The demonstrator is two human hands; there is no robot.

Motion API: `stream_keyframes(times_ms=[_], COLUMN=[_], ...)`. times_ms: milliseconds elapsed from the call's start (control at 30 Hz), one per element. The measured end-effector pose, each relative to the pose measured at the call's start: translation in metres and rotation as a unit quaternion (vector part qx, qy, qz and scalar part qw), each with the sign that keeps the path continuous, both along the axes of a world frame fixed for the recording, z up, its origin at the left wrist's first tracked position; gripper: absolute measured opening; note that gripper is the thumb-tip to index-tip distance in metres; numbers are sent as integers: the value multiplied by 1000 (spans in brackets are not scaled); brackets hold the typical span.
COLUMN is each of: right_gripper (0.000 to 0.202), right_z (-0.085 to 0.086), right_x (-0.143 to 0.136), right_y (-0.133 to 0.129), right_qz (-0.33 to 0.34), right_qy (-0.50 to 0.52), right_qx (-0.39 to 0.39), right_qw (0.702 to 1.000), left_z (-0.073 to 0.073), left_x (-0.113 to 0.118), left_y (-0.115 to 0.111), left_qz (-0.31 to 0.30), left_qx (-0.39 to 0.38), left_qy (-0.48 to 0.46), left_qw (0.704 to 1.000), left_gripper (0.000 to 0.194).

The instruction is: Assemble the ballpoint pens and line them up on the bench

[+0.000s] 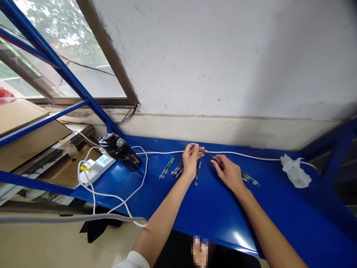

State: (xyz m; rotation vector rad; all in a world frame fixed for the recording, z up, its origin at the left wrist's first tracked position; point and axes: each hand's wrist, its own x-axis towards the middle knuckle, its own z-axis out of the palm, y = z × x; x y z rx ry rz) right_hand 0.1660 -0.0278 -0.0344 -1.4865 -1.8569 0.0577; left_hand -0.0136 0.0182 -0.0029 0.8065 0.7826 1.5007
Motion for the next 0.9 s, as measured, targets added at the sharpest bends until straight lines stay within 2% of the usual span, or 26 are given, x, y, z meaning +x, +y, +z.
stream_keyframes(times_ms=[133, 367, 533, 900], right_gripper=[36, 30, 33, 46], right_z=[-2, -3, -1, -2], right_x=[0, 1, 0, 1], right_y=[2, 2, 2, 2], right_qz=[-19, -2, 14, 13], right_qy=[9, 1, -38, -90], right_qx=[-4, 16, 36, -2], right_qw=[1000, 1000, 999, 996], left_z=[1, -3, -2, 2], left_x=[-10, -1, 0, -3], left_y=[5, 0, -3, -3], left_qz=[35, 9, -1, 3], left_qx=[-13, -15, -10, 45], left_qy=[-38, -29, -27, -2], left_qw=[999, 999, 1000, 999], left_gripper=[44, 46, 48, 48])
